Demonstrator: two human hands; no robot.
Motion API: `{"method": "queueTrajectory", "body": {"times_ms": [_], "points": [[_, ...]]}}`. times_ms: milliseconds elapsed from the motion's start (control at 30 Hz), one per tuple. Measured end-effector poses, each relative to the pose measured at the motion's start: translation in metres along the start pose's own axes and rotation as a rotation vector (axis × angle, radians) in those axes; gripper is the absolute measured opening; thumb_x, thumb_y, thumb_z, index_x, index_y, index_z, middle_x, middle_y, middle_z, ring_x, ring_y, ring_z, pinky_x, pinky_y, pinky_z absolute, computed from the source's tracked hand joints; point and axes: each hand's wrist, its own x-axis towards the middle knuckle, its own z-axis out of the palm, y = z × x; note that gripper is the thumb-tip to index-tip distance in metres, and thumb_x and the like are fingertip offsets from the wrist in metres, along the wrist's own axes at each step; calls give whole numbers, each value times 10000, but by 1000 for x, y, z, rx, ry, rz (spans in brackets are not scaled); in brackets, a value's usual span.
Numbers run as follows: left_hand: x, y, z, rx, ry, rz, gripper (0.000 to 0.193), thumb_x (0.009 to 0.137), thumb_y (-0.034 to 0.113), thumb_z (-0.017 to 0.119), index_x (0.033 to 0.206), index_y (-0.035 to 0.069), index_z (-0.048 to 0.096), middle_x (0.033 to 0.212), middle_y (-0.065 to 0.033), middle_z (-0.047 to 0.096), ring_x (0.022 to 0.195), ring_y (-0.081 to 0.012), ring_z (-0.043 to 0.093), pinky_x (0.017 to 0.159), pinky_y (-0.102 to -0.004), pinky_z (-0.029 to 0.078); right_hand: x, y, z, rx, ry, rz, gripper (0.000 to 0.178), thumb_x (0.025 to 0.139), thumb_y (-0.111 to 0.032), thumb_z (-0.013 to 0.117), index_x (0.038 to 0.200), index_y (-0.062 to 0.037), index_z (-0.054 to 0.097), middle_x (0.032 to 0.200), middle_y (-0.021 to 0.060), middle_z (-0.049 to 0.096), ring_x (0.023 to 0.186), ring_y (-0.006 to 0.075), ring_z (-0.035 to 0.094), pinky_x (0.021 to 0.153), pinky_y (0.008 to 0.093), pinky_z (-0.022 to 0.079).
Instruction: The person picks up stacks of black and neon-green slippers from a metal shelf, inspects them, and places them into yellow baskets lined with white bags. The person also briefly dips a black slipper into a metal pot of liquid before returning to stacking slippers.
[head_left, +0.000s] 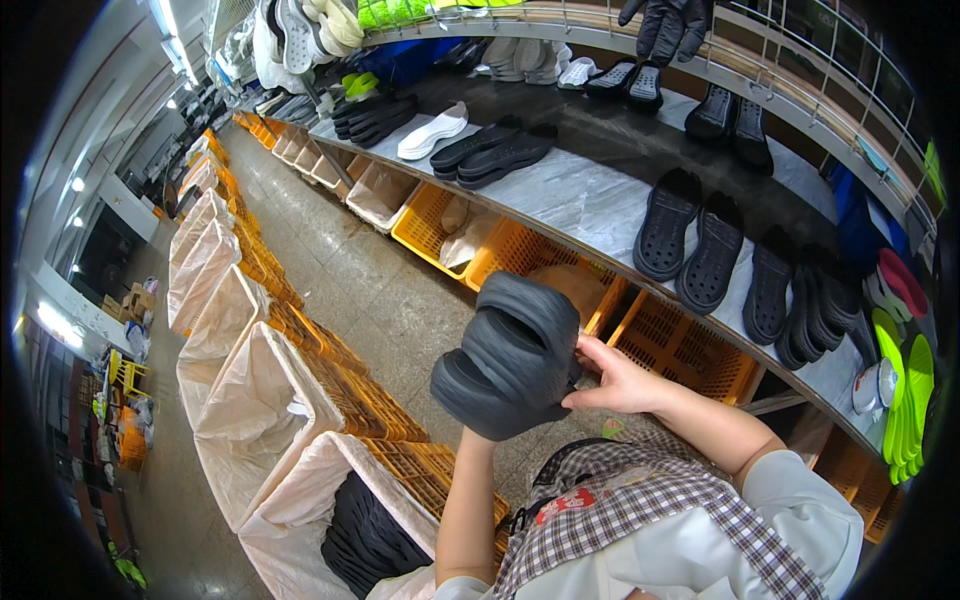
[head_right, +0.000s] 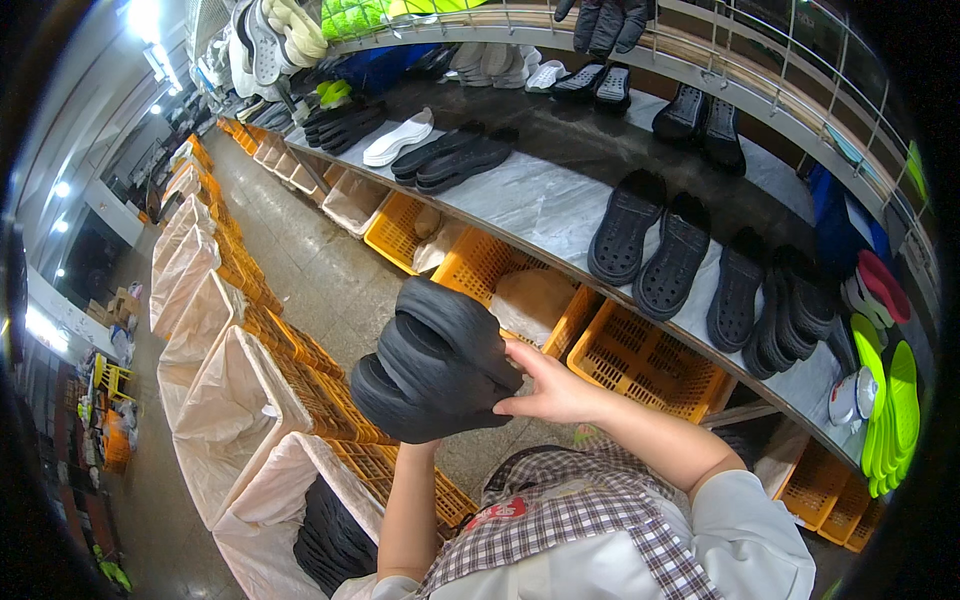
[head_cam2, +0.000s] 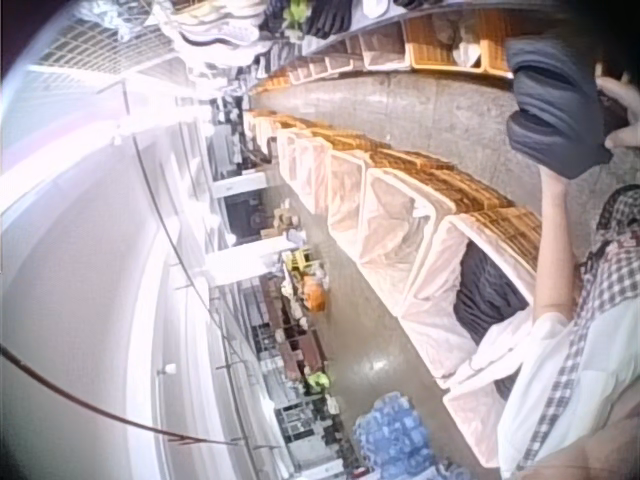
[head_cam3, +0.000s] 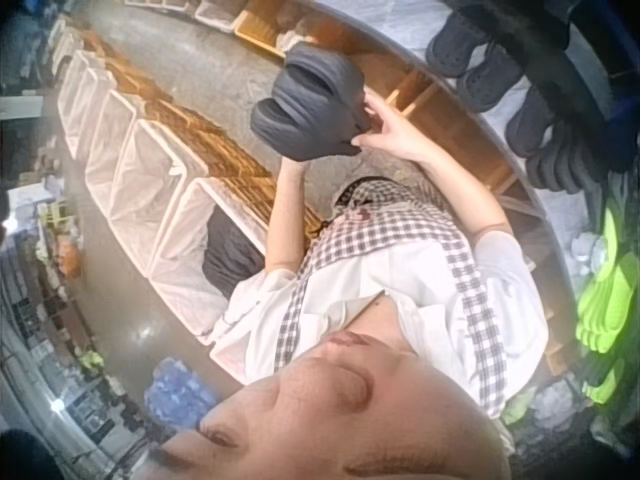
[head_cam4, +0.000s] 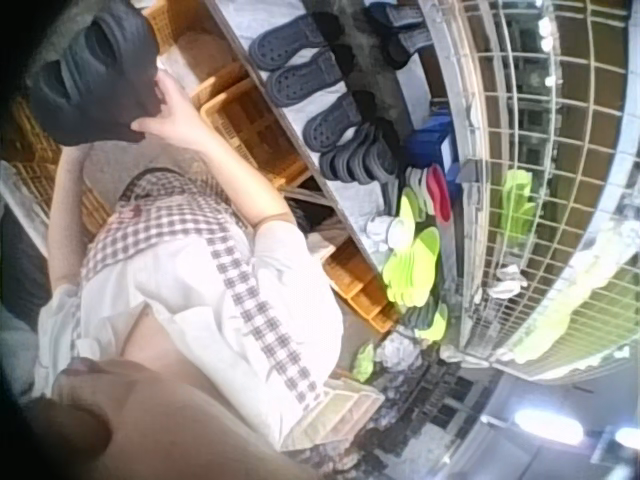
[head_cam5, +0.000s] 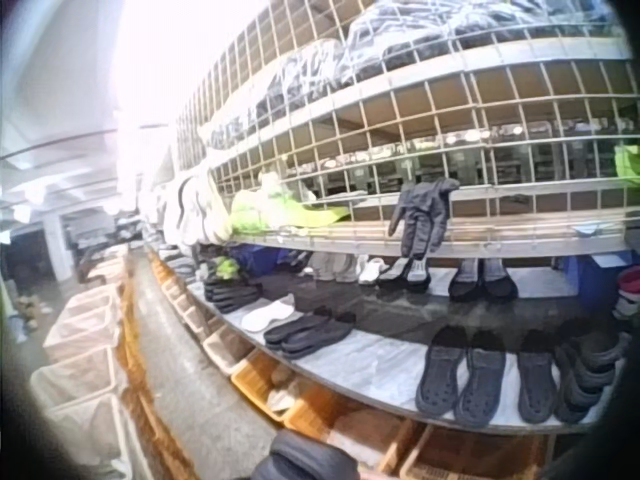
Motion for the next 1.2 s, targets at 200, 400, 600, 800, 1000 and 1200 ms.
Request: {"method": "queueTrajectory", "body": {"times_ms": [200,400,600,800,1000,1200], "points": [[0,22,22,-1019,191,-477,442,967,210,460,1354,13,377,1328,-115,466,1214,-209,447,1038,-319,353,18,14,-19,-569,125,-539,612,698,102,595,1255,-102,443,1382,94,441,1269,321,406,1051,434,330],[-7,18,19,-1228,180,-558,407,964,221,451,1289,-23,436,1220,-145,546,1053,-226,576,910,-334,487,-1,11,-25,36,-47,-63,384,853,-31,527,1235,-57,510,1368,125,458,1208,265,473,1009,365,366],[-31,0,9,-1304,211,-602,453,962,260,401,1299,-41,421,1265,-190,519,1113,-301,553,947,-422,466,-21,-10,2,547,-38,214,562,867,-231,627,1323,-2,390,1361,163,402,1226,219,425,1029,363,348],[-40,-25,11,-1353,249,-746,488,962,305,381,1312,-33,421,1297,-186,500,1152,-336,517,987,-452,423,-23,-17,4,649,58,295,589,825,-128,621,1339,4,366,1291,134,472,1198,200,449,1029,340,347],[-38,-8,14,-1370,213,-638,487,965,321,403,1310,-22,429,1278,-174,518,1139,-317,530,978,-435,432,-32,-4,6,581,44,258,611,804,-105,624,1346,8,365,1317,131,453,1212,196,434,1037,342,333],[-30,0,16,-1365,97,-566,485,966,324,428,1304,-25,431,1266,-157,532,1132,-291,538,967,-420,443,-41,12,9,593,29,168,630,789,-102,632,1343,16,357,1348,134,422,1261,210,391,1069,355,287]]}}
